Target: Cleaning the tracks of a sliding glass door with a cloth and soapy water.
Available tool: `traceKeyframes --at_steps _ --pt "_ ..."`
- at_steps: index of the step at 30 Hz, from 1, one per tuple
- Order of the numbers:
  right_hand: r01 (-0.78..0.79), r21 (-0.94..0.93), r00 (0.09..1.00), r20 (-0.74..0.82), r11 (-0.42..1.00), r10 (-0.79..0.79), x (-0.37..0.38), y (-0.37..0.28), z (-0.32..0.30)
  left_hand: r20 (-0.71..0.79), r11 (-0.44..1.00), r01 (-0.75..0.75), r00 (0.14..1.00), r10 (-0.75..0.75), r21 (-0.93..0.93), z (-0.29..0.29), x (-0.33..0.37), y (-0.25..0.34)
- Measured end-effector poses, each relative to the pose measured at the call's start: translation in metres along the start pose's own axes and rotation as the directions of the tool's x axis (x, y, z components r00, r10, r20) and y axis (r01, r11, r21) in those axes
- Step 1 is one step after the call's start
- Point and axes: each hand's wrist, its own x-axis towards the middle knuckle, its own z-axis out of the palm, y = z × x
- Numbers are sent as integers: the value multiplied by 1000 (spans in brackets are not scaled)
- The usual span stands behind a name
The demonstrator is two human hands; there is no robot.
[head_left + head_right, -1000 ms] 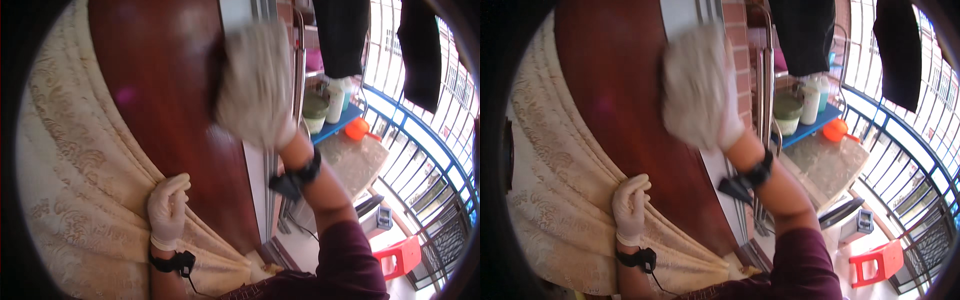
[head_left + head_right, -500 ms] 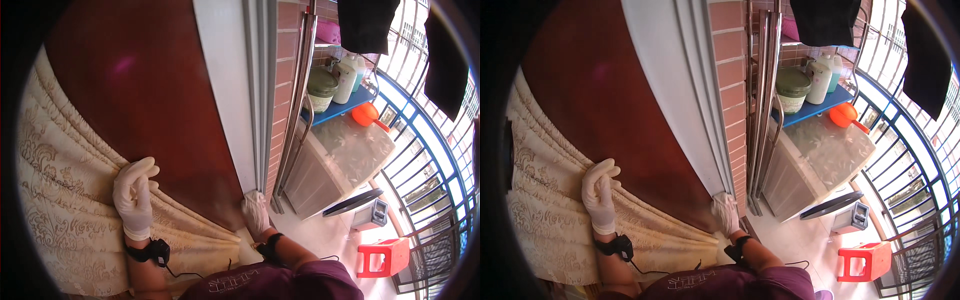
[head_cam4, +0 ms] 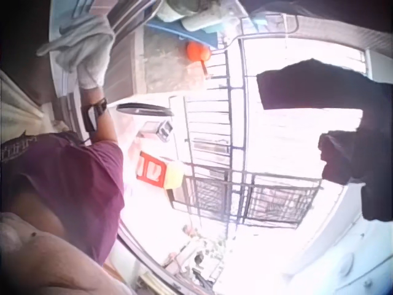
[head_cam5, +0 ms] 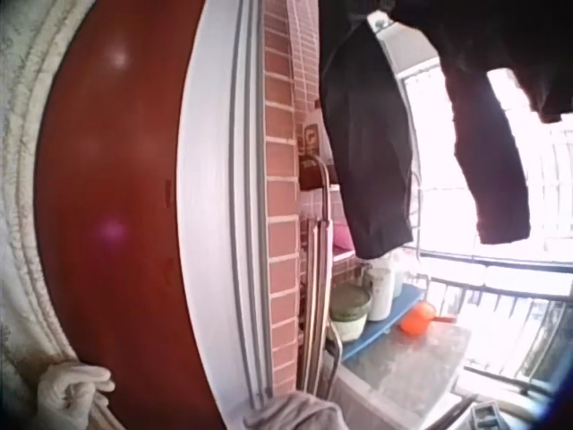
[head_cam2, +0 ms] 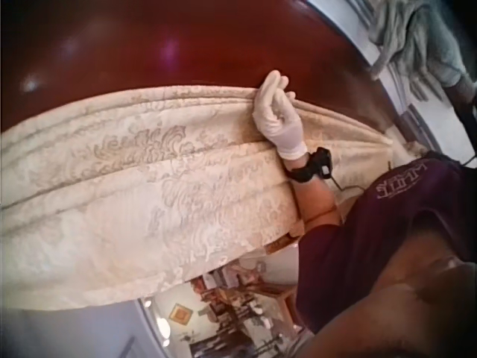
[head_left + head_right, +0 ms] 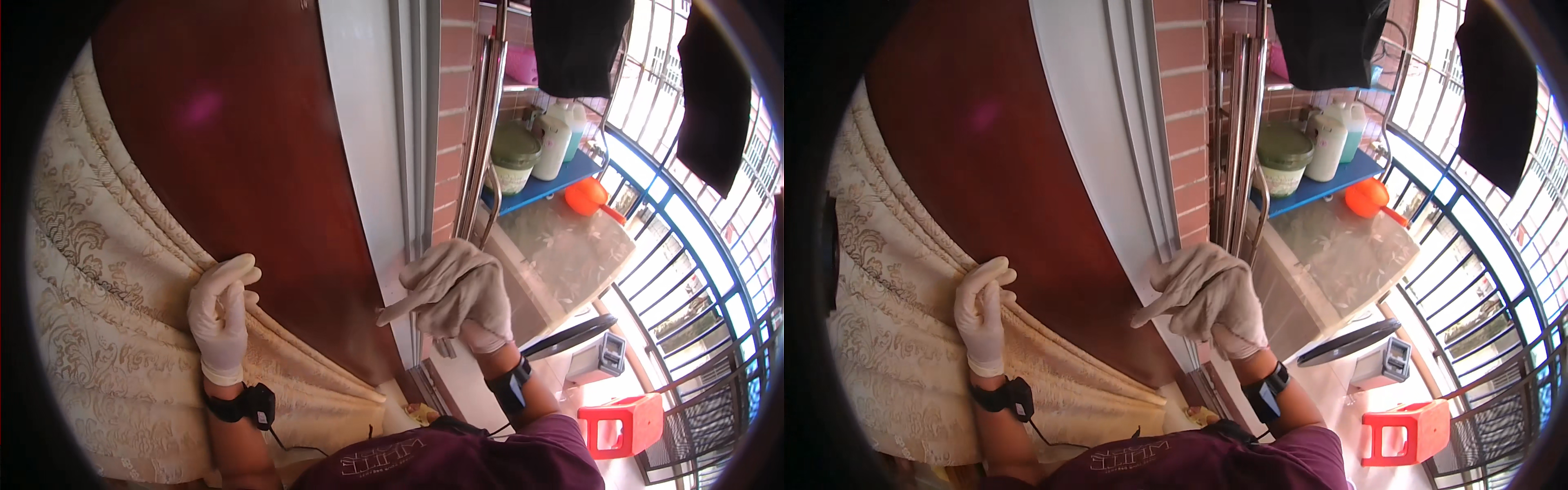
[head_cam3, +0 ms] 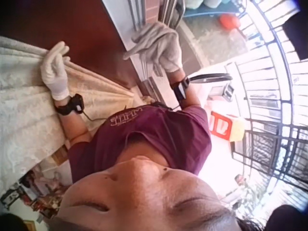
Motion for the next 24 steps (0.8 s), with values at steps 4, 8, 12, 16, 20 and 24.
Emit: traceKeyframes --at_steps 4,8,12,16,20,24 --pt "465 -856 845 353 225 -401 8 -41 13 -13 999 -45 999 45 11 0 2 6" --pt "321 -291 936 242 901 -255 32 -89 90 -21 998 35 999 -36 -47 3 7 9" --pt "913 -376 407 863 155 -300 71 -141 156 59 994 57 997 -52 -88 0 10 8" --pt "839 -444 263 838 -316 -479 103 -177 184 40 995 68 997 -65 -78 -2 8 8" --pt "61 221 -246 948 -973 200 111 -232 285 97 989 71 994 -59 -127 9 16 14" --pt "-1 148 150 978 -989 147 126 -176 352 93 987 127 989 -118 -99 0 7 6"
